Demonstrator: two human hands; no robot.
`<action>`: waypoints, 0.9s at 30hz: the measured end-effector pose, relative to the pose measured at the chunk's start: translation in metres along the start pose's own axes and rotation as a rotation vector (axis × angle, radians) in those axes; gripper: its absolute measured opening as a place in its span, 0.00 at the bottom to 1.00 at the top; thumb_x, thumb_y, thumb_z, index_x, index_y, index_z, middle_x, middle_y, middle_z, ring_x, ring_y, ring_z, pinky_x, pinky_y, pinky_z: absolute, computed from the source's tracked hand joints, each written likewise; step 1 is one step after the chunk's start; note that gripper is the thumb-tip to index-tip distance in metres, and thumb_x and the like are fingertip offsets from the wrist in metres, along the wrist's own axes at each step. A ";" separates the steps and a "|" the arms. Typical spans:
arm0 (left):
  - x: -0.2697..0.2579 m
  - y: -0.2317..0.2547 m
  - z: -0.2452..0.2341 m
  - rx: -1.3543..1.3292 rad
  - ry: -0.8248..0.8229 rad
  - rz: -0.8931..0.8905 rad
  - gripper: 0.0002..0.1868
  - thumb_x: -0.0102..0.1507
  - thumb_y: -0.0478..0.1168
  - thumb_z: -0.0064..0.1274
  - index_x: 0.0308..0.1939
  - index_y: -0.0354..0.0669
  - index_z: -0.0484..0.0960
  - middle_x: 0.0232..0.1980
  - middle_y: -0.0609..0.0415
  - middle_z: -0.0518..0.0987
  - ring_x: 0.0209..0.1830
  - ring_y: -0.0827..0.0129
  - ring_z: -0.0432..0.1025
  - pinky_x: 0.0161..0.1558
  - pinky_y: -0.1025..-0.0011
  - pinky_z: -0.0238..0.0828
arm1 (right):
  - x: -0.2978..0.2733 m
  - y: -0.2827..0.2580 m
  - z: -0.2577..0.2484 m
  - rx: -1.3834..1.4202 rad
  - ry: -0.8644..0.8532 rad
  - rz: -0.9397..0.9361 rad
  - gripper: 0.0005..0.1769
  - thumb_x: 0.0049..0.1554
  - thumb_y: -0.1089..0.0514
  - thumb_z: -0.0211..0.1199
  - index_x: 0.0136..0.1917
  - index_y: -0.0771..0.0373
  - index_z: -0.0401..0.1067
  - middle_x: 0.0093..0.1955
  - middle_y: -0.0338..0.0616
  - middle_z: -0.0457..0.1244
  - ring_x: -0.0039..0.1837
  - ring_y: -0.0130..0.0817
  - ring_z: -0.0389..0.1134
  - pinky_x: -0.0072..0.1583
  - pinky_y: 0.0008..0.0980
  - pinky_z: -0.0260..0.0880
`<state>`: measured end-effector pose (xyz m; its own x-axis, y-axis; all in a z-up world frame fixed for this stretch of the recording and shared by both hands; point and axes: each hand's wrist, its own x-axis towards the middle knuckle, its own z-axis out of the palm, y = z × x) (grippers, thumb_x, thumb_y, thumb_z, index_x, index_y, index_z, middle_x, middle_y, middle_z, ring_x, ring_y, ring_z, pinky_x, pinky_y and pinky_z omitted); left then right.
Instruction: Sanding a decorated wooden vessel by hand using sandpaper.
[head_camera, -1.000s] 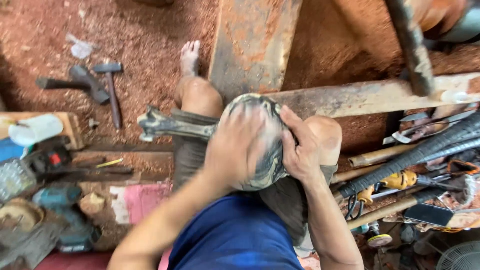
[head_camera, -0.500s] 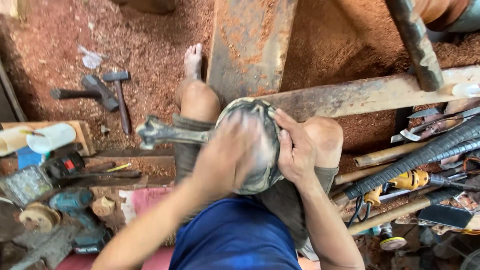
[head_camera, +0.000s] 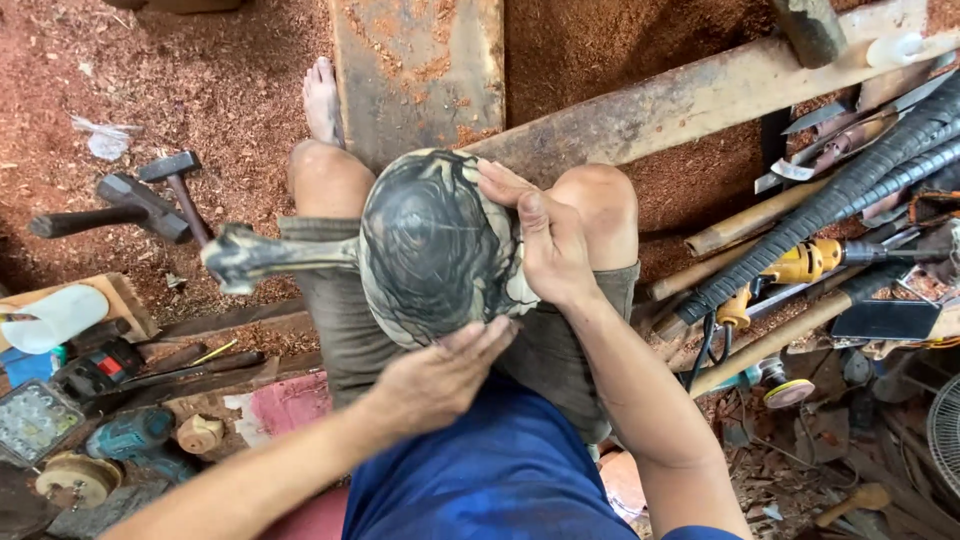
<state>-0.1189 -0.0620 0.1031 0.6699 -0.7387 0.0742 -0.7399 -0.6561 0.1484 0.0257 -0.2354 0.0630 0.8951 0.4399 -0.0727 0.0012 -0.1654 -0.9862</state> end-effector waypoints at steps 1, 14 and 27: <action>0.009 -0.016 -0.006 0.000 -0.001 0.000 0.31 0.63 0.46 0.47 0.65 0.28 0.81 0.74 0.40 0.72 0.78 0.56 0.61 0.76 0.61 0.51 | 0.001 -0.001 0.000 0.001 0.000 0.000 0.32 0.74 0.45 0.37 0.65 0.72 0.73 0.73 0.57 0.64 0.79 0.49 0.60 0.80 0.45 0.57; 0.010 -0.013 -0.009 0.067 0.022 -0.015 0.24 0.63 0.49 0.46 0.58 0.40 0.82 0.74 0.46 0.68 0.78 0.50 0.56 0.76 0.48 0.43 | -0.025 -0.018 -0.014 -0.120 0.135 -0.139 0.31 0.73 0.43 0.41 0.83 0.56 0.48 0.82 0.55 0.50 0.83 0.48 0.55 0.81 0.45 0.59; 0.013 -0.181 0.022 -1.383 0.356 -1.166 0.19 0.74 0.47 0.46 0.60 0.41 0.84 0.62 0.47 0.85 0.59 0.67 0.77 0.62 0.66 0.73 | -0.109 -0.020 0.062 -0.606 0.161 -0.303 0.42 0.56 0.61 0.70 0.78 0.61 0.55 0.83 0.65 0.44 0.85 0.67 0.45 0.82 0.56 0.47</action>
